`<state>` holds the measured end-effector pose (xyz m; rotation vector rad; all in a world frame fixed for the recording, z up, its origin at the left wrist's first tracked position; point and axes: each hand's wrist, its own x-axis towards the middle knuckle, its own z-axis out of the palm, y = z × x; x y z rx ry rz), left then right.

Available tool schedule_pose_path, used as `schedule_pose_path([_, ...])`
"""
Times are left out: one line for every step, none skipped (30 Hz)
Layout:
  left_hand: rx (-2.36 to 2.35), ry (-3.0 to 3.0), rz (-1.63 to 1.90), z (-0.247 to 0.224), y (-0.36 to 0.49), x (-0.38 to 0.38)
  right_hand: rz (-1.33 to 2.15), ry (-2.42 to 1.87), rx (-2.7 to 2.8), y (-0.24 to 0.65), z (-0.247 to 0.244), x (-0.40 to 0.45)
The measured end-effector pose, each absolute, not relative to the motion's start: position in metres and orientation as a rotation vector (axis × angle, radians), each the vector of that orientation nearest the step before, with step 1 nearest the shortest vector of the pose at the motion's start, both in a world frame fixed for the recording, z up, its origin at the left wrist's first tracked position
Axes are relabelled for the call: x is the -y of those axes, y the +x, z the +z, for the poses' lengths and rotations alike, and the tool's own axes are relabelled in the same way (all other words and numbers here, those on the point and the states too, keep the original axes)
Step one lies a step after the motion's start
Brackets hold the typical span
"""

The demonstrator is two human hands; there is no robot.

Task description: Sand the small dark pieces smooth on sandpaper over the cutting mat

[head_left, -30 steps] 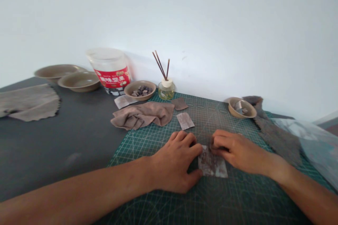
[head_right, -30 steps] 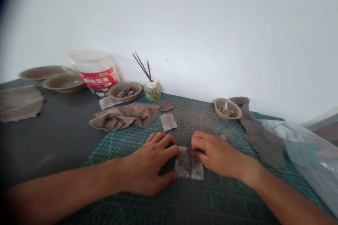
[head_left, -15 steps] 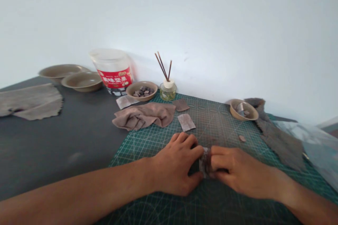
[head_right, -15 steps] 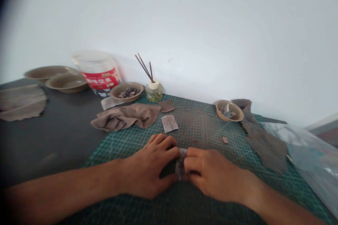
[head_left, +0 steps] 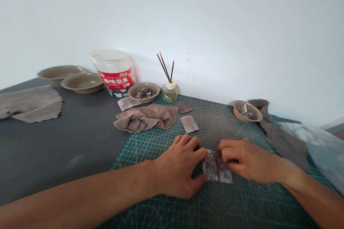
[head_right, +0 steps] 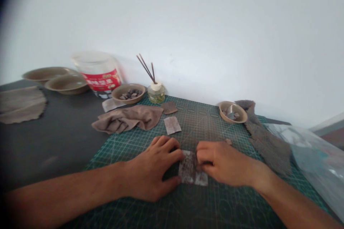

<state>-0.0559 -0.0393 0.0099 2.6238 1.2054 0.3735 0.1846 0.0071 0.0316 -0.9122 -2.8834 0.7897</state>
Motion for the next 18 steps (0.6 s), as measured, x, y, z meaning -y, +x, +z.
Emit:
schedule_pose_path([-1.200,2.625,0.370,0.0100,-0.0561,0.0395,0.834,-0.838,2.918,0.1844,0.0311,-0.0068])
schedule_pose_path([-1.198,2.624,0.366,0.0101,-0.0562,0.0397,0.830,-0.802,2.922,0.1840,0.0305,-0.0067])
schedule_pose_path([-1.198,2.623,0.364,0.0102,-0.0563,0.0399,0.782,-0.810,2.899,0.1838,0.0298,-0.0070])
schedule_pose_path([-1.202,2.621,0.363,0.0103,-0.0563,0.0400,0.714,-0.849,2.863,0.1841,0.0293,-0.0078])
schedule_pose_path([-1.209,2.619,0.364,0.0105,-0.0563,0.0400,0.653,-0.894,2.831,0.1847,0.0291,-0.0088])
schedule_pose_path([-1.215,2.618,0.365,0.0106,-0.0563,0.0400,0.622,-0.925,2.818,0.1856,0.0293,-0.0096])
schedule_pose_path([-1.216,2.618,0.365,0.0108,-0.0562,0.0399,0.638,-0.925,2.832,0.1865,0.0297,-0.0100])
schedule_pose_path([-1.213,2.620,0.364,0.0110,-0.0561,0.0397,0.694,-0.887,2.869,0.1871,0.0302,-0.0096])
schedule_pose_path([-1.206,2.622,0.362,0.0112,-0.0559,0.0395,0.770,-0.822,2.912,0.1872,0.0304,-0.0086])
schedule_pose_path([-1.200,2.623,0.361,0.0114,-0.0557,0.0393,0.823,-0.759,2.939,0.1867,0.0302,-0.0072])
schedule_pose_path([-1.196,2.623,0.359,0.0115,-0.0556,0.0391,0.835,-0.728,2.942,0.1857,0.0298,-0.0060])
schedule_pose_path([-1.197,2.622,0.357,0.0116,-0.0554,0.0389,0.798,-0.744,2.923,0.1848,0.0292,-0.0054])
schedule_pose_path([-1.203,2.621,0.356,0.0116,-0.0553,0.0387,0.726,-0.800,2.885,0.1840,0.0288,-0.0054])
schedule_pose_path([-1.209,2.620,0.354,0.0115,-0.0552,0.0386,0.644,-0.882,2.839,0.1838,0.0286,-0.0062])
schedule_pose_path([-1.213,2.621,0.353,0.0114,-0.0552,0.0386,0.584,-0.955,2.806,0.1840,0.0289,-0.0073])
schedule_pose_path([-1.215,2.622,0.353,0.0111,-0.0552,0.0386,0.575,-0.996,2.800,0.1847,0.0294,-0.0084])
schedule_pose_path([-1.214,2.623,0.356,0.0108,-0.0552,0.0387,0.626,-0.993,2.822,0.1854,0.0300,-0.0091])
schedule_pose_path([-1.210,2.624,0.359,0.0105,-0.0553,0.0387,0.718,-0.947,2.855,0.1860,0.0304,-0.0092])
